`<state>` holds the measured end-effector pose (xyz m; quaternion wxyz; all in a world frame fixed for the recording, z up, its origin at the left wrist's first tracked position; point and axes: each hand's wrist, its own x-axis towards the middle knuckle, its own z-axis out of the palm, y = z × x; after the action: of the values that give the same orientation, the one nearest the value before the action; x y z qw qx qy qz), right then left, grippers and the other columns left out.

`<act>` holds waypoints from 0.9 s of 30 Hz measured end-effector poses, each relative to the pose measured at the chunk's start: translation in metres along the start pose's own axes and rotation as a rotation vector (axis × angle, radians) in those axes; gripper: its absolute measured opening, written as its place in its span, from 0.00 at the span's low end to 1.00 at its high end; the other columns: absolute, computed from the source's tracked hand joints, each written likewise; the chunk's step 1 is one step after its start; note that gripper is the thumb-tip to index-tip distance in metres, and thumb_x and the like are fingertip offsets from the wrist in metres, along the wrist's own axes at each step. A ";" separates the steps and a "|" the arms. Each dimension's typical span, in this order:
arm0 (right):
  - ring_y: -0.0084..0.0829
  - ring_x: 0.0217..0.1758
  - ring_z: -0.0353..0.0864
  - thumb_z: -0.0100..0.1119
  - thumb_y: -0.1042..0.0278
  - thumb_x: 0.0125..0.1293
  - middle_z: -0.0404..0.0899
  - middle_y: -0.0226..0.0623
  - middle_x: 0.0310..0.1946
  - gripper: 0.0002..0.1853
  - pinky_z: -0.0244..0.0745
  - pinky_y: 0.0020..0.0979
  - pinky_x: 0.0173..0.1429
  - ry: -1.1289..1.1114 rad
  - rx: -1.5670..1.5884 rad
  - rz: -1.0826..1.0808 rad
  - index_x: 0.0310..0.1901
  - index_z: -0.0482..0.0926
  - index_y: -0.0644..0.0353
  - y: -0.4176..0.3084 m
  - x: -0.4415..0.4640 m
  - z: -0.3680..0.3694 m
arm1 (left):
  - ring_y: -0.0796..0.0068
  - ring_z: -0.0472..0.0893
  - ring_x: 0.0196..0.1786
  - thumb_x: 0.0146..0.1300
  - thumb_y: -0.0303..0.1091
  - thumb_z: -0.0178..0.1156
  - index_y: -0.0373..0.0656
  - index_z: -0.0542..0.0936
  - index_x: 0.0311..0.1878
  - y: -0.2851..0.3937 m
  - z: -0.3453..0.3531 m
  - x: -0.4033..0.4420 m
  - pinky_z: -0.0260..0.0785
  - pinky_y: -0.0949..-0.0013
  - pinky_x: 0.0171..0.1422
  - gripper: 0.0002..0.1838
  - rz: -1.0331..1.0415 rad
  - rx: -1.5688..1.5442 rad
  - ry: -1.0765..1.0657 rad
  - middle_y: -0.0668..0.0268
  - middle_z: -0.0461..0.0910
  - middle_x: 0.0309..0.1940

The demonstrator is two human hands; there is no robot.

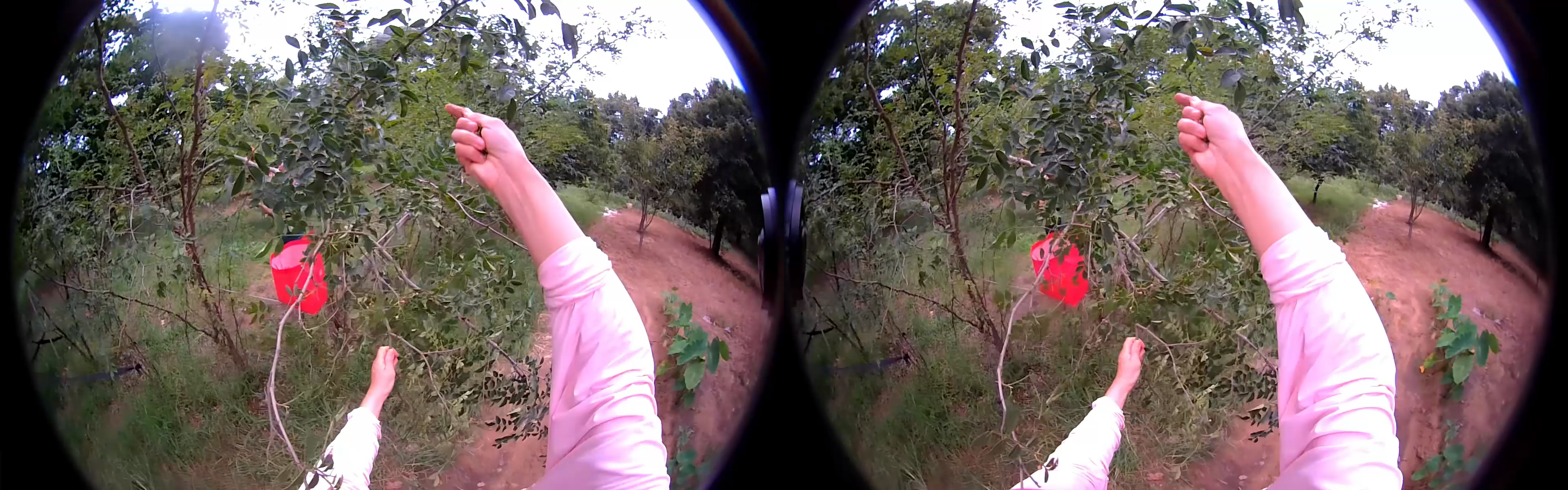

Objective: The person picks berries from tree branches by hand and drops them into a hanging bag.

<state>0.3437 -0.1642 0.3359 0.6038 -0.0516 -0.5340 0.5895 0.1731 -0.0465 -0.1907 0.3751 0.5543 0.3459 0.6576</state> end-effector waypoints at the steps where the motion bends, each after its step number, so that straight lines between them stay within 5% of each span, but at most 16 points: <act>1: 0.14 0.15 0.53 0.42 0.69 0.77 0.61 0.23 0.20 0.11 0.45 0.19 0.13 0.034 -0.065 -0.038 0.55 0.66 0.63 0.000 0.015 0.012 | 0.83 0.71 0.33 0.76 0.39 0.48 0.41 0.72 0.39 -0.003 -0.003 -0.002 0.66 0.75 0.39 0.12 -0.013 0.004 -0.001 0.72 0.73 0.31; 8: 0.11 0.15 0.55 0.49 0.67 0.76 0.65 0.23 0.23 0.07 0.45 0.18 0.15 -0.169 -0.678 -0.369 0.49 0.70 0.59 0.000 0.042 0.073 | 0.81 0.69 0.29 0.76 0.38 0.47 0.41 0.72 0.40 0.008 -0.007 -0.011 0.64 0.73 0.34 0.12 -0.045 0.085 0.004 0.71 0.71 0.26; 14: 0.11 0.18 0.62 0.53 0.60 0.74 0.69 0.22 0.25 0.12 0.54 0.19 0.20 0.066 -0.972 -0.530 0.44 0.76 0.62 0.025 0.036 0.079 | 0.79 0.70 0.32 0.75 0.38 0.47 0.39 0.72 0.42 0.005 -0.002 -0.008 0.65 0.72 0.37 0.11 0.025 0.059 0.032 0.69 0.73 0.28; 18: 0.17 0.28 0.75 0.58 0.55 0.71 0.79 0.27 0.28 0.17 0.67 0.21 0.31 0.101 -1.226 -0.642 0.48 0.82 0.61 0.037 0.030 0.094 | 0.78 0.70 0.31 0.75 0.37 0.48 0.39 0.72 0.42 0.007 0.007 -0.007 0.65 0.71 0.37 0.11 0.038 0.060 0.025 0.68 0.72 0.28; 21: 0.20 0.30 0.74 0.59 0.55 0.70 0.78 0.31 0.25 0.17 0.69 0.27 0.33 -0.106 -1.535 -0.723 0.49 0.82 0.61 0.036 0.020 0.113 | 0.73 0.74 0.31 0.75 0.39 0.48 0.40 0.73 0.42 0.000 0.014 -0.001 0.66 0.68 0.37 0.11 0.048 0.120 0.034 0.64 0.74 0.27; 22: 0.22 0.29 0.74 0.60 0.54 0.69 0.78 0.34 0.24 0.17 0.70 0.31 0.35 -0.186 -1.692 -0.895 0.47 0.83 0.60 0.040 0.020 0.119 | 0.71 0.75 0.31 0.75 0.39 0.48 0.40 0.73 0.43 -0.001 0.018 -0.001 0.67 0.67 0.37 0.12 0.080 0.138 0.049 0.63 0.75 0.27; 23: 0.26 0.29 0.75 0.59 0.54 0.69 0.80 0.34 0.27 0.15 0.71 0.34 0.37 -0.277 -1.452 -0.925 0.47 0.84 0.55 0.049 0.026 0.127 | 0.69 0.76 0.31 0.75 0.40 0.48 0.41 0.73 0.43 -0.001 0.023 -0.002 0.68 0.65 0.38 0.12 0.109 0.154 0.065 0.62 0.75 0.27; 27: 0.34 0.37 0.83 0.61 0.55 0.68 0.84 0.34 0.38 0.15 0.77 0.34 0.45 -0.352 -1.679 -1.159 0.50 0.84 0.52 0.087 0.033 0.162 | 0.62 0.79 0.32 0.74 0.42 0.49 0.42 0.74 0.43 0.025 0.048 0.004 0.69 0.61 0.38 0.13 0.045 0.151 0.097 0.57 0.78 0.27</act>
<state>0.1635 -0.2051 0.3633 0.4780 -0.1042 -0.7968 -0.3545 0.2171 -0.0535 -0.1604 0.3004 0.5560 0.3996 0.6640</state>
